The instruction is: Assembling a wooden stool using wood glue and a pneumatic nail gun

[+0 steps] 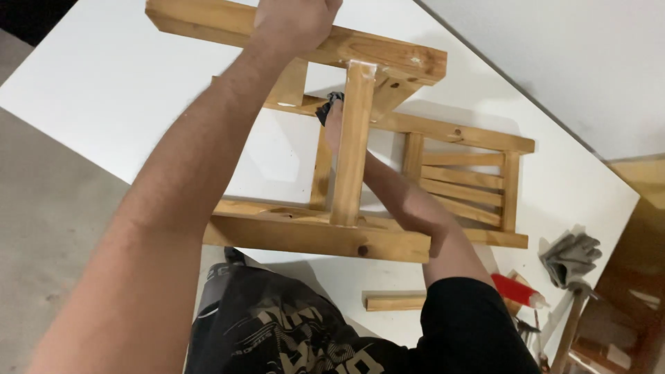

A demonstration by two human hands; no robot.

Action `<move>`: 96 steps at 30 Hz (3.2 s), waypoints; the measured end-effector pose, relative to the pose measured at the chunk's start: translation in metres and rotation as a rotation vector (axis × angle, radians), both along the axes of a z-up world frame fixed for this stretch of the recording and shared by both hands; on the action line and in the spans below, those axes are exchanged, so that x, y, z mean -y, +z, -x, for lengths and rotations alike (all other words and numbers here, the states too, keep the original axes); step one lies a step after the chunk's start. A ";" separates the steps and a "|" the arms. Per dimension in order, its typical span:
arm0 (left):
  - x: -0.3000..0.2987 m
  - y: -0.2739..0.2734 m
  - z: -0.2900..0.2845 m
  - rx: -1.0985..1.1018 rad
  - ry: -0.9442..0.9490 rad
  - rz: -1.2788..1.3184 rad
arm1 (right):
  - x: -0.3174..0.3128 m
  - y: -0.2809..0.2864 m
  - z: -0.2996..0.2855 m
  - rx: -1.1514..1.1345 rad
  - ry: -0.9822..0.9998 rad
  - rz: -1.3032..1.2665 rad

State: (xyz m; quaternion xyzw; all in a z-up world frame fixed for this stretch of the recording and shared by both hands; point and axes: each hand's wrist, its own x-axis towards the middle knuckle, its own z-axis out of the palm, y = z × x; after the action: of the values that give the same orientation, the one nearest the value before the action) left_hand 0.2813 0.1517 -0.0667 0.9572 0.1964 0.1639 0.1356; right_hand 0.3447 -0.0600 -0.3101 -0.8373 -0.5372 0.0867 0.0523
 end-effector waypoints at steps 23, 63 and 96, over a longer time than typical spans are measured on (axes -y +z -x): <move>0.006 0.024 0.004 -0.302 -0.001 0.020 | 0.141 0.289 -0.035 -0.005 0.189 -0.587; 0.017 0.052 0.006 -0.560 0.027 0.002 | 0.085 0.135 -0.045 0.075 0.229 -0.786; -0.030 0.073 0.023 -0.539 -0.536 0.220 | -0.063 0.392 0.071 0.957 0.598 0.335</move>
State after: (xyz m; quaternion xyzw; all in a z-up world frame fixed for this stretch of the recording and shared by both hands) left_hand 0.2580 0.1816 0.0060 0.9630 -0.0154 -0.1564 0.2191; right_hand 0.2737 0.0029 0.0816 -0.5921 -0.6930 -0.2064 -0.3558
